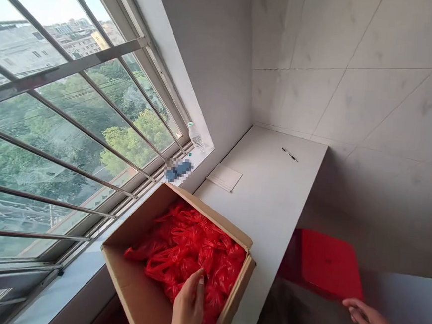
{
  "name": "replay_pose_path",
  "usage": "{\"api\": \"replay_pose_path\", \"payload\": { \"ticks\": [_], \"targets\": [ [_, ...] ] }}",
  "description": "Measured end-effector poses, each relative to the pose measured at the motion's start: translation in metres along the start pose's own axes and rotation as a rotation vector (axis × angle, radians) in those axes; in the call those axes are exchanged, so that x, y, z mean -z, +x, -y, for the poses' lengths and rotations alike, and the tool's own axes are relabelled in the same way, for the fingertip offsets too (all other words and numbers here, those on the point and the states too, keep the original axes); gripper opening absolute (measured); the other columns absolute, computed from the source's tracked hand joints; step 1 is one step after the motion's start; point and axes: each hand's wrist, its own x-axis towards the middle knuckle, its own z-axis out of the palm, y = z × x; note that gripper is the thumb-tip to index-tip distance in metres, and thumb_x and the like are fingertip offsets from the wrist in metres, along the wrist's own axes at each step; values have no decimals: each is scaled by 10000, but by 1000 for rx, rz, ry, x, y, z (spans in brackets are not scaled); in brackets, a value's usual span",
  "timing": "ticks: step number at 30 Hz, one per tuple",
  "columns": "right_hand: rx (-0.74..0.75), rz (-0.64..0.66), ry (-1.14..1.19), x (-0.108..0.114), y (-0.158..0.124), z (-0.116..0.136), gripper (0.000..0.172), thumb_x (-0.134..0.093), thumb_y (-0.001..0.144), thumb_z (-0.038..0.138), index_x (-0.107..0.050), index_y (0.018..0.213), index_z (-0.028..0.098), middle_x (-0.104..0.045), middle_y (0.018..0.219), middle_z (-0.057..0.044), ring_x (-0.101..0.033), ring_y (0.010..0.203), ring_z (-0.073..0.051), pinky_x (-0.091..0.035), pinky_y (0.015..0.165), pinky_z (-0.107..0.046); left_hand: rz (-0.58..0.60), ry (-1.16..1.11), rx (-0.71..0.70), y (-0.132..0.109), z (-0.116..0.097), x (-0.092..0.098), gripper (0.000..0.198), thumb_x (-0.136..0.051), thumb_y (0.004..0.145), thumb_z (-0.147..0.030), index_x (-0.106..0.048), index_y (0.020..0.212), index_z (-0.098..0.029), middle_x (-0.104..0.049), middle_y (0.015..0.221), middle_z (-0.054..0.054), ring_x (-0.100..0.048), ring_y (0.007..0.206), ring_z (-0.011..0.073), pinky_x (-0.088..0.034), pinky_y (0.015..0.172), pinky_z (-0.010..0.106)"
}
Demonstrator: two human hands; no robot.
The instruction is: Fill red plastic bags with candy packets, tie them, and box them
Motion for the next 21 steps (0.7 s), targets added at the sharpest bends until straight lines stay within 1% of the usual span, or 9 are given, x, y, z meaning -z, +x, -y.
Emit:
{"api": "replay_pose_path", "payload": {
  "ticks": [3, 5, 7, 8, 10, 13, 16, 18, 21],
  "targets": [
    [28, 27, -87, 17, -2, -6, 329, -585, 665, 625, -752, 743, 352, -807, 887, -57, -761, 760, -332, -631, 661, -409, -169, -124, 19, -47, -30, -12, 561, -402, 981, -595, -670, 1270, -195, -739, 1244, 117, -699, 1143, 279, -557, 1000, 366],
    [42, 50, -131, 29, -4, -25, 346, -575, 683, 610, -760, 804, 344, -808, 945, -58, -758, 802, -330, -620, 667, -401, -284, -222, 29, -79, -47, -36, 549, -461, 956, -629, -701, 1216, -210, -765, 1100, 106, -737, 957, 269, -600, 873, 351],
    [44, 64, -145, 42, -8, -52, 358, -571, 684, 593, -757, 833, 327, -807, 978, -66, -755, 866, -333, -613, 731, -401, -306, -266, 16, -105, -58, -69, 560, -469, 950, -647, -710, 1214, -216, -754, 936, 86, -722, 796, 247, -604, 761, 333],
    [35, 60, -141, 50, -12, -67, 358, -569, 679, 584, -752, 832, 317, -807, 980, -70, -753, 894, -333, -606, 774, -401, -261, -258, 9, -116, -61, -87, 583, -448, 955, -655, -704, 1234, -212, -734, 871, 76, -706, 752, 240, -597, 732, 330],
    [-6, 29, -125, 71, -24, -98, 350, -565, 668, 559, -743, 825, 301, -805, 960, -73, -748, 914, -324, -586, 839, -400, -92, -198, 0, -131, -63, -125, 654, -368, 964, -680, -685, 1276, -200, -702, 812, 71, -689, 741, 245, -588, 735, 340],
    [-100, -61, -117, 112, -54, -144, 331, -550, 646, 515, -729, 806, 288, -798, 892, -76, -744, 865, -321, -569, 827, -414, 198, -60, -5, -139, -64, -182, 735, -243, 966, -698, -657, 1327, -210, -719, 861, 89, -703, 782, 273, -587, 768, 377],
    [-189, -145, -101, 151, -94, -182, 304, -536, 636, 486, -708, 766, 273, -787, 830, -96, -734, 814, -337, -559, 760, -436, 437, 88, -1, -144, -66, -235, 619, -340, 972, -648, -695, 1267, -236, -729, 797, 84, -726, 747, 287, -589, 719, 396],
    [-199, -164, -71, 161, -121, -199, 320, -531, 659, 482, -712, 802, 259, -778, 803, -98, -725, 778, -329, -552, 734, -432, 571, 214, 11, -151, -65, -265, 438, -509, 974, -549, -719, 1179, -224, -731, 771, 62, -745, 780, 265, -587, 769, 396],
    [-137, -164, -12, 148, -160, -212, 374, -508, 767, 461, -723, 980, 241, -777, 863, -73, -715, 806, -278, -545, 779, -389, 703, 365, -11, -173, -60, -298, 276, -651, 970, -409, -702, 1132, -193, -749, 900, 42, -744, 903, 214, -566, 895, 403]
  ]
}}
